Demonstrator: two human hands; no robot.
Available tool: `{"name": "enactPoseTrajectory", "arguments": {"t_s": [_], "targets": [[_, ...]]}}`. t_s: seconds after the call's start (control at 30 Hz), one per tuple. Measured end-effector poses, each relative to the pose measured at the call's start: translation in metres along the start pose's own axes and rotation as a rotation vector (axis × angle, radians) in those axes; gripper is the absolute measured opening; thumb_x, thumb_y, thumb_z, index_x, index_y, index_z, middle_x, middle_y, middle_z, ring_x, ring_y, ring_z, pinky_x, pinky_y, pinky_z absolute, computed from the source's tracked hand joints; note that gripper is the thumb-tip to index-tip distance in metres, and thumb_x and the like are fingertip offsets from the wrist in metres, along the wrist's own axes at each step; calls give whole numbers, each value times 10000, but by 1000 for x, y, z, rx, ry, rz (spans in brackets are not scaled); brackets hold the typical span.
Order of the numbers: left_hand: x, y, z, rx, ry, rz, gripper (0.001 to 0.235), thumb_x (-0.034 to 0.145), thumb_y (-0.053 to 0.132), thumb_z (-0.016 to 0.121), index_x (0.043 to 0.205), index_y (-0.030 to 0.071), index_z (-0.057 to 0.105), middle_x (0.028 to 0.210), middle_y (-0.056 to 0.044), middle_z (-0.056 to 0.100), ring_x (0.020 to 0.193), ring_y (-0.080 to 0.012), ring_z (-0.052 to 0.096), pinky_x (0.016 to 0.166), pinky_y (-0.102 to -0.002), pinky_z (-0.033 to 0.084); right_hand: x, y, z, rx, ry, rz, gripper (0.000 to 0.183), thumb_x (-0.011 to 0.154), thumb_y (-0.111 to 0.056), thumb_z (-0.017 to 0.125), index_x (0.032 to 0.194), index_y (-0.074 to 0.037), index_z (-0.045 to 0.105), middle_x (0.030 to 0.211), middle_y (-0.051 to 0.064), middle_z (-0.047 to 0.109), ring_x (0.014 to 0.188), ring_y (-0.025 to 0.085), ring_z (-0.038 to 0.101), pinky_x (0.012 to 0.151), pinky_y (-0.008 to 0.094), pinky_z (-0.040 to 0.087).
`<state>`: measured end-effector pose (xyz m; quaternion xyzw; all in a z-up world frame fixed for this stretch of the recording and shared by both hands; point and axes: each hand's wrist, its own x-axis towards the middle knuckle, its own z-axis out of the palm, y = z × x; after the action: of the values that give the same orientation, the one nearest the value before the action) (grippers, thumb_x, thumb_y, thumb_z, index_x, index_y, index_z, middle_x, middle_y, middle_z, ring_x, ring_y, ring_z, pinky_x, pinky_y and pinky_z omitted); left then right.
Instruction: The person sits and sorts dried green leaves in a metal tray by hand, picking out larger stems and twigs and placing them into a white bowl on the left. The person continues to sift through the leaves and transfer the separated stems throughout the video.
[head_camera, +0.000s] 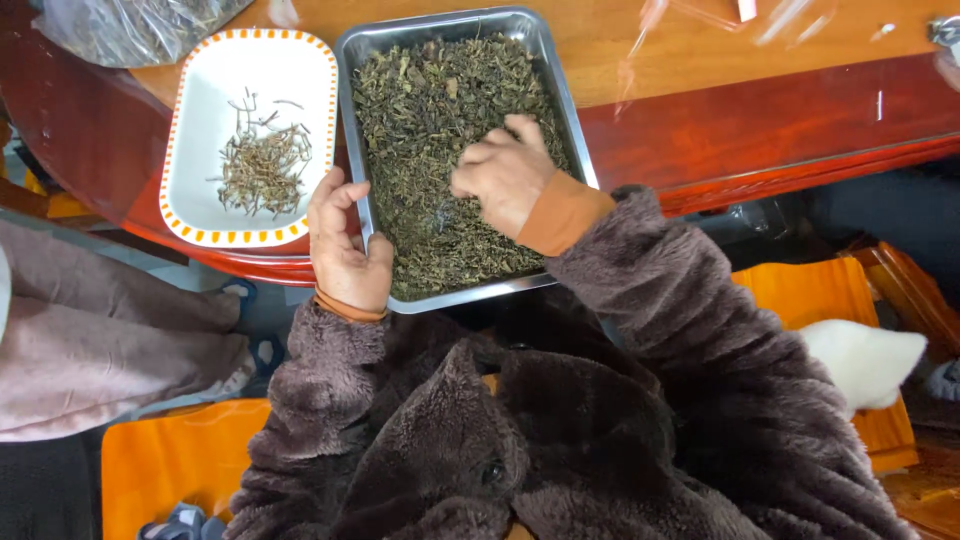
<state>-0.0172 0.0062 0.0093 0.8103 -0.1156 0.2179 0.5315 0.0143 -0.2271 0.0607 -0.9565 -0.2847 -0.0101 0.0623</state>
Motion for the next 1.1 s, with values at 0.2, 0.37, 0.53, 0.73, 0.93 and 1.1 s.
{"name": "enactPoseTrajectory", "arguments": {"t_s": [0.2, 0.37, 0.53, 0.73, 0.93, 1.1], "targets": [[-3, 0, 2, -11, 22, -25, 616, 747, -172, 559, 1269, 153, 597, 1480, -230, 450, 1347, -541, 496, 966, -560, 579, 30, -38, 7, 17, 1, -32, 357, 948, 19, 616, 1210, -213, 686, 1087, 38, 658, 1150, 244, 565, 1182, 596, 190], [-5, 7, -2, 63, 11, 6, 587, 764, -146, 579, 1277, 138, 594, 1468, -217, 472, 1326, -511, 531, 1001, -573, 560, 25, -34, 9, -2, -132, -6, 304, 944, -45, 657, 1129, -279, 714, 991, -1, 593, 1121, 242, 516, 1191, 618, 157], [-4, -6, -7, 164, -7, 174, 535, 800, -71, 630, 1299, 123, 621, 1412, -219, 549, 1292, -446, 574, 1044, -529, 500, -14, 14, 8, 44, 15, 33, 292, 879, -7, 696, 955, -281, 763, 1063, -50, 684, 1173, 251, 567, 1203, 586, 165], [24, -2, -6, 490, -161, 408, 259, 871, 45, 733, 1102, 146, 791, 1118, -80, 729, 1024, -320, 633, 884, -492, 428, -60, 77, 39, 9, 300, 200, 332, 864, 26, 679, 923, -290, 764, 983, -39, 720, 1017, 282, 631, 1132, 534, 251], [57, 34, 14, 744, -686, 201, 129, 943, 300, 747, 1050, 253, 801, 968, -8, 760, 947, -281, 654, 941, -483, 448, -60, 78, 62, -4, 388, 161, 380, 797, 43, 730, 971, -293, 768, 926, -60, 684, 948, 250, 617, 1091, 495, 267], [62, 19, 39, 905, -864, 166, 377, 922, 562, 723, 1079, 223, 777, 1030, -64, 746, 1025, -330, 647, 958, -526, 389, -65, 83, 67, 5, 449, 130, 416, 812, 64, 695, 1003, -301, 756, 870, -70, 648, 850, 220, 607, 1061, 459, 288]]}}
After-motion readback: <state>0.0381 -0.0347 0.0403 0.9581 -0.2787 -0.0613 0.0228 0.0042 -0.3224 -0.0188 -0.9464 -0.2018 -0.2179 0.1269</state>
